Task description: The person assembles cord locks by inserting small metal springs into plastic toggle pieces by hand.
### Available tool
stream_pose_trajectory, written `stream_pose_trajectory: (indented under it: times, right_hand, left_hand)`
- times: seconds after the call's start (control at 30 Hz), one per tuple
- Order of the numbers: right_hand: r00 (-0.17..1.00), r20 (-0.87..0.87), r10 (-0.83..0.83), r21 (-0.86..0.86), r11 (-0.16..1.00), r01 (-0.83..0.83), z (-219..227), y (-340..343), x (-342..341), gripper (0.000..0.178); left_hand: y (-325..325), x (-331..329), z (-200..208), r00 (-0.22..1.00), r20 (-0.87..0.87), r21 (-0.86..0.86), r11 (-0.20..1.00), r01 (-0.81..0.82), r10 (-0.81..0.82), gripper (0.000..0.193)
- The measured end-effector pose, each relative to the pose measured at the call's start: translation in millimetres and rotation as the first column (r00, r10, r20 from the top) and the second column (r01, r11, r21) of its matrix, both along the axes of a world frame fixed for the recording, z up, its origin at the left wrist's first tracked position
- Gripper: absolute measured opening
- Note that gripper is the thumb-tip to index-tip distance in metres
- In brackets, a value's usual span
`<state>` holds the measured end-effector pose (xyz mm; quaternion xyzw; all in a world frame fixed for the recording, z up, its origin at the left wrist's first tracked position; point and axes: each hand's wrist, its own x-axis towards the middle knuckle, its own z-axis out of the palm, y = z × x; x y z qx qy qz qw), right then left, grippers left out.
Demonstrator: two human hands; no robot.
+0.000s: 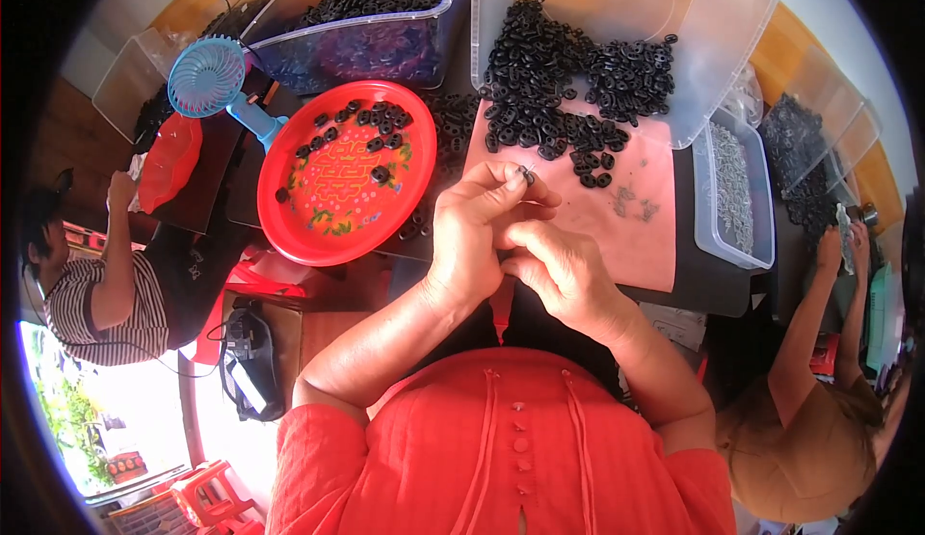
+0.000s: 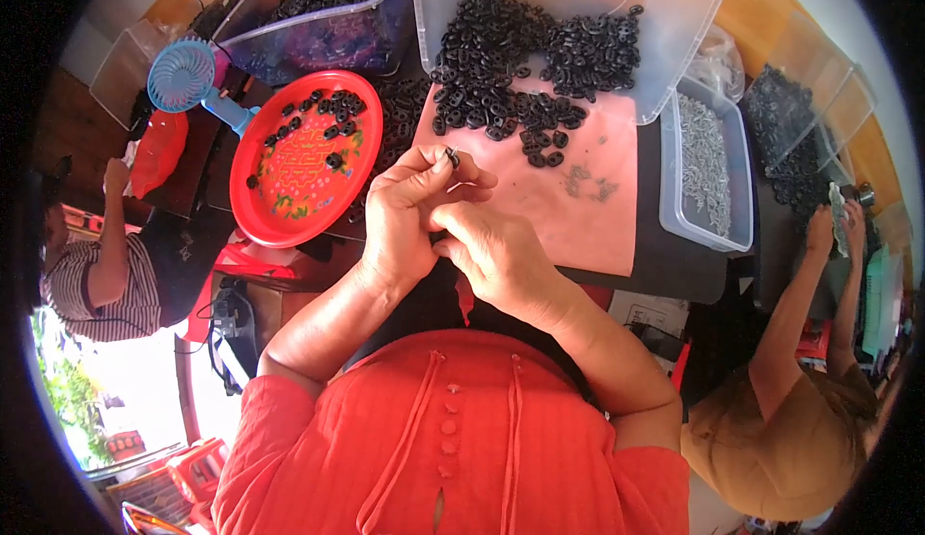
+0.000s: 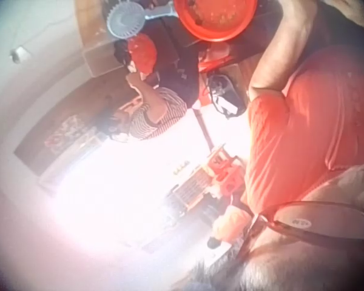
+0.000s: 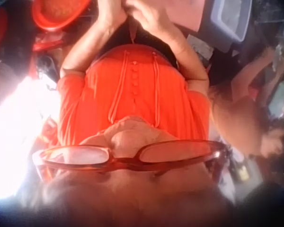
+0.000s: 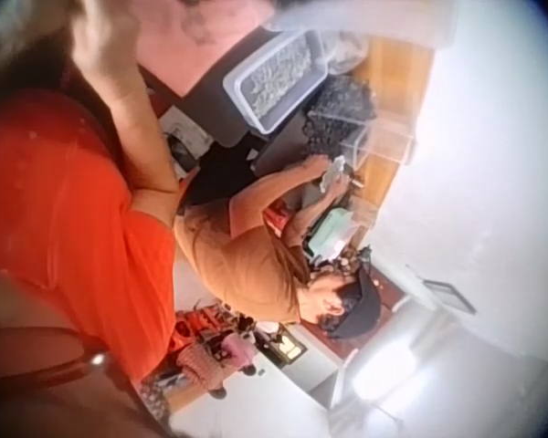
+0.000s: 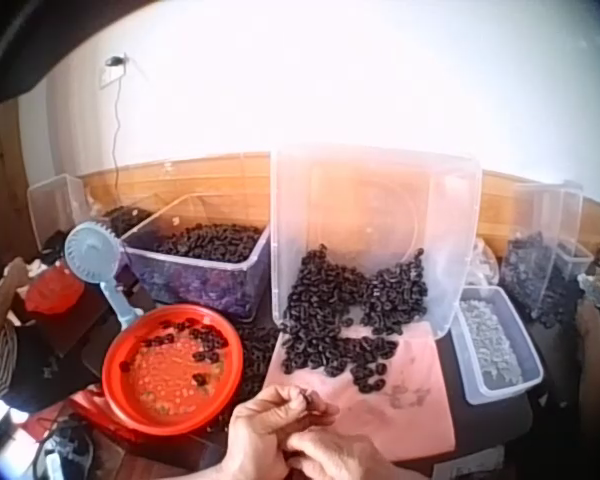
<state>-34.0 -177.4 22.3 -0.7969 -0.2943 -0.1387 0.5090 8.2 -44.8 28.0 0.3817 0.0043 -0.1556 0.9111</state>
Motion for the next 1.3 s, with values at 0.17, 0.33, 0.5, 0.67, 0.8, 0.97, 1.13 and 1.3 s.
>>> stream_pose_trajectory:
  times: [0.17,0.33,0.5,0.67,0.8,0.97,1.13,1.3]
  right_hand:
    - [0.998,0.03,-0.055,-0.079,0.995,0.057,4.7,-2.5,3.1,0.019]
    - [0.986,0.107,-0.128,-0.023,0.991,0.131,3.2,2.7,1.4,0.021]
    - [0.989,-0.057,-0.137,0.033,0.99,0.139,0.7,7.3,-6.9,0.021]
    - [0.99,-0.064,-0.122,-0.005,0.993,0.122,0.9,4.1,-8.1,0.022]
    - [0.989,-0.07,-0.133,0.035,0.99,0.136,1.4,5.5,-7.9,0.022]
    - [0.977,0.069,-0.203,0.023,0.979,0.201,19.4,-9.5,-2.9,0.016]
    - [0.905,-0.407,-0.123,0.331,0.903,0.272,28.7,-41.2,16.3,0.005]
    - [0.909,-0.402,-0.11,0.397,0.874,0.281,24.8,-41.9,18.5,0.006]
  left_hand:
    - [2.0,-0.1,-0.2,0.999,0.047,-0.096,0.995,0.013,-0.008,0.009]
    - [2.5,0.9,5.2,0.998,0.053,-0.112,0.993,0.026,-0.021,0.01]
    - [4.5,0.7,7.5,0.998,0.055,-0.054,0.998,0.013,-0.01,0.011]
    - [1.2,-1.7,1.2,0.999,0.039,-0.036,0.999,0.012,-0.01,0.01]
    - [-0.5,-1.0,0.1,0.998,0.053,-0.046,0.999,0.022,-0.02,0.01]
    - [-1.7,-3.1,-2.9,0.99,0.131,0.09,0.993,-0.072,0.06,0.006]
    - [-3.0,-10.3,-2.8,0.971,0.239,0.285,0.953,-0.098,0.028,0.005]
    - [-4.9,-10.5,-3.3,0.972,0.234,0.349,0.933,-0.082,-0.002,0.007]
